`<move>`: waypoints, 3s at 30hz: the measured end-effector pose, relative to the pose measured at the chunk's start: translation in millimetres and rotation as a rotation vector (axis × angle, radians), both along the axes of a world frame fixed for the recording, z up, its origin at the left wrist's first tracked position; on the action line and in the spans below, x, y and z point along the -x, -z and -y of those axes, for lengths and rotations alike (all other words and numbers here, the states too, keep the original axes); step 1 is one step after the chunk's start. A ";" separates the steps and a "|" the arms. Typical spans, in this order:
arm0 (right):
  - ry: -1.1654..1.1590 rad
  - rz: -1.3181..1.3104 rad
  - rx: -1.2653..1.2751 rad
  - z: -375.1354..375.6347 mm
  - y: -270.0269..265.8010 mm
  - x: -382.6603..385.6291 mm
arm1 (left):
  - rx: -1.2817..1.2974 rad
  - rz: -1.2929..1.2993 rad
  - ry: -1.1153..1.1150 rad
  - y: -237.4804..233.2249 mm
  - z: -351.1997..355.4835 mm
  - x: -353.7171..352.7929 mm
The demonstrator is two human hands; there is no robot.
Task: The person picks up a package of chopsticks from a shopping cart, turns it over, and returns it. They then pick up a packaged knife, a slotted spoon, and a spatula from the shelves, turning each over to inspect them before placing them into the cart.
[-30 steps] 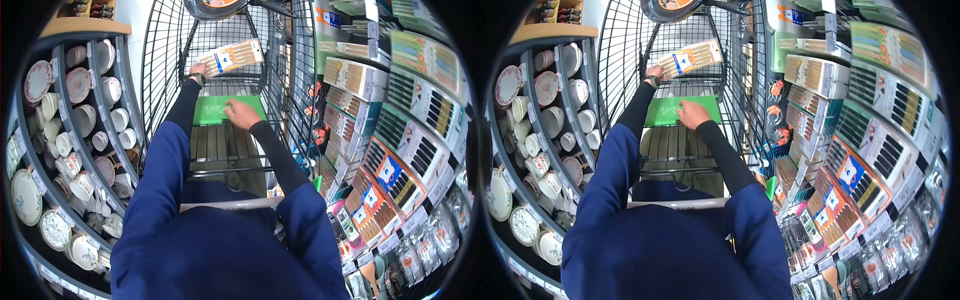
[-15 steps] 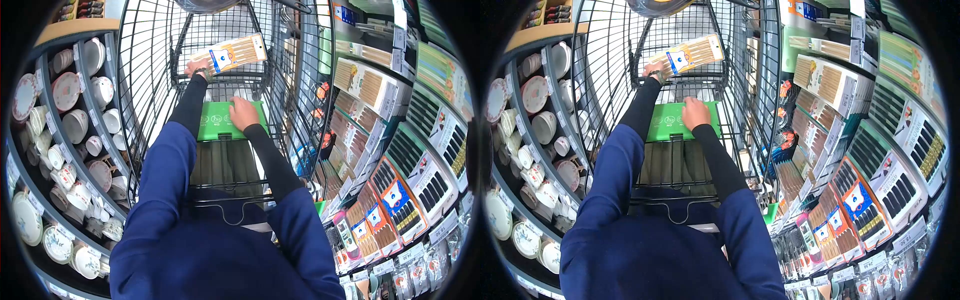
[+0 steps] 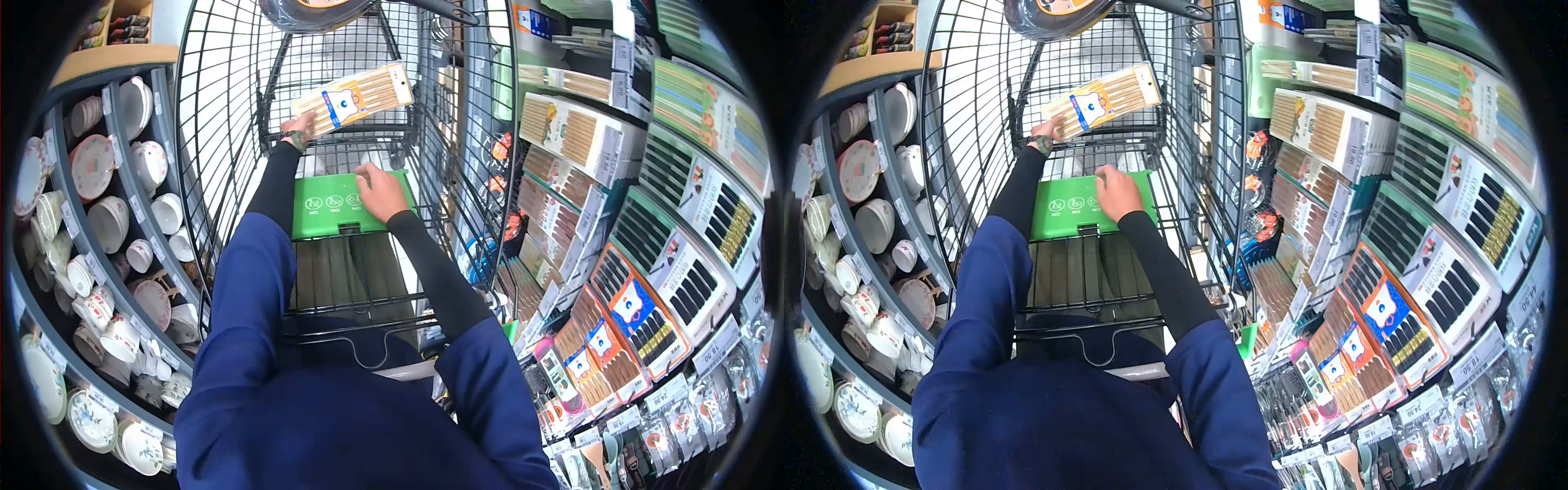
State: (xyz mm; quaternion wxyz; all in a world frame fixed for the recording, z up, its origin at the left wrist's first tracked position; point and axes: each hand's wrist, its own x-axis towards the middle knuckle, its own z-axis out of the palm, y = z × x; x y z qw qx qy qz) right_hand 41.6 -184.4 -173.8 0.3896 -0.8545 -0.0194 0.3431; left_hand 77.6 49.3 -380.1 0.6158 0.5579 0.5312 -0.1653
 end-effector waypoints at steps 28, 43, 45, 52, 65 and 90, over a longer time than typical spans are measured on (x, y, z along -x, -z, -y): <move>0.831 -0.185 -1.352 75.9 -305.6 88.4 | 0.559 0.549 0.424 -505.2 29.7 124.6; 1.365 0.377 -0.986 224.3 -393.4 194.0 | 1.067 0.457 0.939 -523.8 186.2 156.0; 1.441 0.427 -0.968 243.6 -397.1 224.2 | 1.048 0.426 1.045 -536.3 216.8 158.9; 1.541 0.569 -0.817 303.4 -395.0 347.4 | 0.865 0.411 1.620 -571.7 330.9 204.6; 1.478 0.654 -0.844 367.7 -399.3 409.0 | 0.778 0.618 1.520 -609.1 499.6 257.8; 1.492 0.775 -0.961 398.6 -411.8 343.8 | 0.754 0.844 1.456 -623.9 562.6 203.1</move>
